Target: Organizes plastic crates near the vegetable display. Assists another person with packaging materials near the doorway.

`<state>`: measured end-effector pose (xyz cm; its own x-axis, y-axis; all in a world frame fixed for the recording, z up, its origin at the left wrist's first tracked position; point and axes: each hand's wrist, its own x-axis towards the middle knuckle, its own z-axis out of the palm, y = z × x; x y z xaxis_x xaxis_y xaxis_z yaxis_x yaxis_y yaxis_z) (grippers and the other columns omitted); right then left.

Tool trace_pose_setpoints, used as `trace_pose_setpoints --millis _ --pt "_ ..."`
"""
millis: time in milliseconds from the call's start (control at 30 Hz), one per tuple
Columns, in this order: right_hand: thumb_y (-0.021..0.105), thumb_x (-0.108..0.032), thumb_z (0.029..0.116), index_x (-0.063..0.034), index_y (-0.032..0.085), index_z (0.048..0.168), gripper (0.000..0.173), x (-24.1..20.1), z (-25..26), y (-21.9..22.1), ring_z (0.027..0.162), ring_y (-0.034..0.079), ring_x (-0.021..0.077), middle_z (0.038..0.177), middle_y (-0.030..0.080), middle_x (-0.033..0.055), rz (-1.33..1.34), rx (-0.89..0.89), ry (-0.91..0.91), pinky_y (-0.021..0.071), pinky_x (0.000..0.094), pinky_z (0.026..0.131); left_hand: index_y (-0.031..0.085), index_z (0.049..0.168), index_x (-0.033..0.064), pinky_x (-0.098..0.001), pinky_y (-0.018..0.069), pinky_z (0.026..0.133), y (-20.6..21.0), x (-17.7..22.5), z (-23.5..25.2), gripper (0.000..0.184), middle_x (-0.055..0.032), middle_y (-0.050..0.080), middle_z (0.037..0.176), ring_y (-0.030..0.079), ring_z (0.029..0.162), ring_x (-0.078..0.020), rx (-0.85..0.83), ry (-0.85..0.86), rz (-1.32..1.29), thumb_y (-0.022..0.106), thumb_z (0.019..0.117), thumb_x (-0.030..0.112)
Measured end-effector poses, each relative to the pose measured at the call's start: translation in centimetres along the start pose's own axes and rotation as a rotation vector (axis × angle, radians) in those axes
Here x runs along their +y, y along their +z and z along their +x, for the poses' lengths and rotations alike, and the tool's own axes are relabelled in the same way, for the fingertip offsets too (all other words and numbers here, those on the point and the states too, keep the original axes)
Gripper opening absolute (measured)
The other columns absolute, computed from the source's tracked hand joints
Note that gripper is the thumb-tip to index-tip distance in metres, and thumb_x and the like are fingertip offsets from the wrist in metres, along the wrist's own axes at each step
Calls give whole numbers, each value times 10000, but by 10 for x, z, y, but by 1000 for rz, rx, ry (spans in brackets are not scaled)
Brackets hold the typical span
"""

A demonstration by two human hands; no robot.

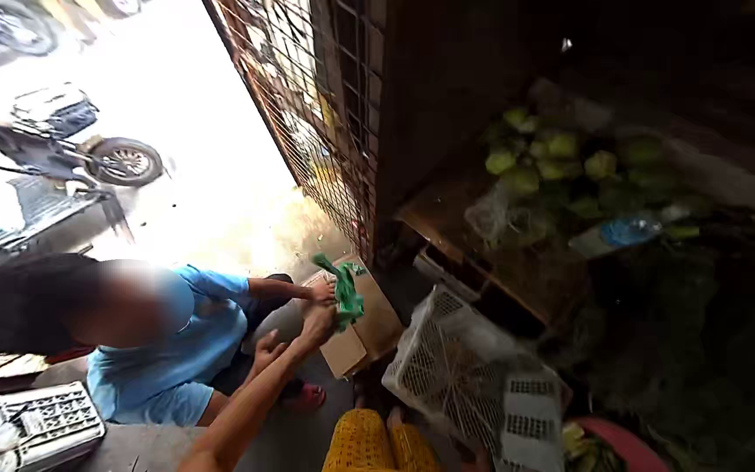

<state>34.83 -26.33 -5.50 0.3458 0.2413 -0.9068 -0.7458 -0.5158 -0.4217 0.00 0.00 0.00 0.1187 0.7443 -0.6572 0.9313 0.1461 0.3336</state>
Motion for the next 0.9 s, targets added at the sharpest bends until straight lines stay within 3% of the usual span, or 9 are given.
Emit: trace_pose_setpoints --millis 233,333,400,467,533,600,700,800,900 --pt "372 -163 1101 26 332 1483 428 -3 -25 33 1107 567 277 1375 469 239 161 156 30 511 363 914 354 1536 -39 -703 399 1047 1 -36 41 685 -398 439 1456 453 1334 -579 133 -255 -37 653 975 215" --pt "376 -166 1103 31 339 1487 433 2 -43 42 1081 577 276 1371 480 252 174 139 39 516 367 897 267 1596 -1 -682 310 1145 27 -28 42 868 -347 308 1583 327 1452 -537 169 16 -60 651 969 461" --pt "384 -154 1097 50 376 1454 411 11 -51 49 988 595 247 1287 519 244 173 116 41 540 351 830 420 1547 63 -527 338 1206 62 -27 45 796 -154 413 1602 375 1493 -321 219 270 -182 539 977 605" --pt "409 -131 1084 57 428 1383 354 17 -55 56 851 597 209 1131 548 207 232 120 60 545 319 722 441 1532 88 -413 514 1086 73 -18 28 679 -83 565 1483 561 1349 -201 71 315 -516 542 1024 527" --pt "425 -122 1088 61 443 1350 320 18 -59 56 798 605 196 1060 554 189 268 102 71 550 304 690 424 1540 114 -503 537 945 58 22 -12 601 -182 613 1374 646 1161 -303 -199 90 -760 491 1063 473" --pt "446 -115 1081 66 464 1322 303 19 -59 50 752 615 191 1010 572 182 258 112 80 556 300 662 426 1525 134 -534 579 791 52 38 -25 609 -241 650 1252 698 987 -361 -414 -59 -774 458 1058 525" --pt "438 -144 1099 77 463 1342 329 27 -63 44 743 613 197 1009 582 192 192 92 82 550 317 663 303 1573 103 -521 556 813 55 45 -41 605 -261 590 1302 654 1021 -351 -506 -34 -587 482 1081 404" --pt "495 -249 1093 47 481 1367 404 36 -58 24 834 659 231 1065 635 197 -62 -72 77 569 366 741 317 1540 -21 -543 519 924 71 43 -62 658 -307 553 1343 608 1134 -385 -286 3 -411 645 984 108" --pt "616 -388 1029 8 474 1475 613 36 -33 -37 1321 542 349 1448 546 231 -533 -201 -34 436 543 1095 366 1494 -43 -543 531 847 75 43 -83 617 -306 585 1247 624 1027 -375 -155 -17 -362 643 954 64"
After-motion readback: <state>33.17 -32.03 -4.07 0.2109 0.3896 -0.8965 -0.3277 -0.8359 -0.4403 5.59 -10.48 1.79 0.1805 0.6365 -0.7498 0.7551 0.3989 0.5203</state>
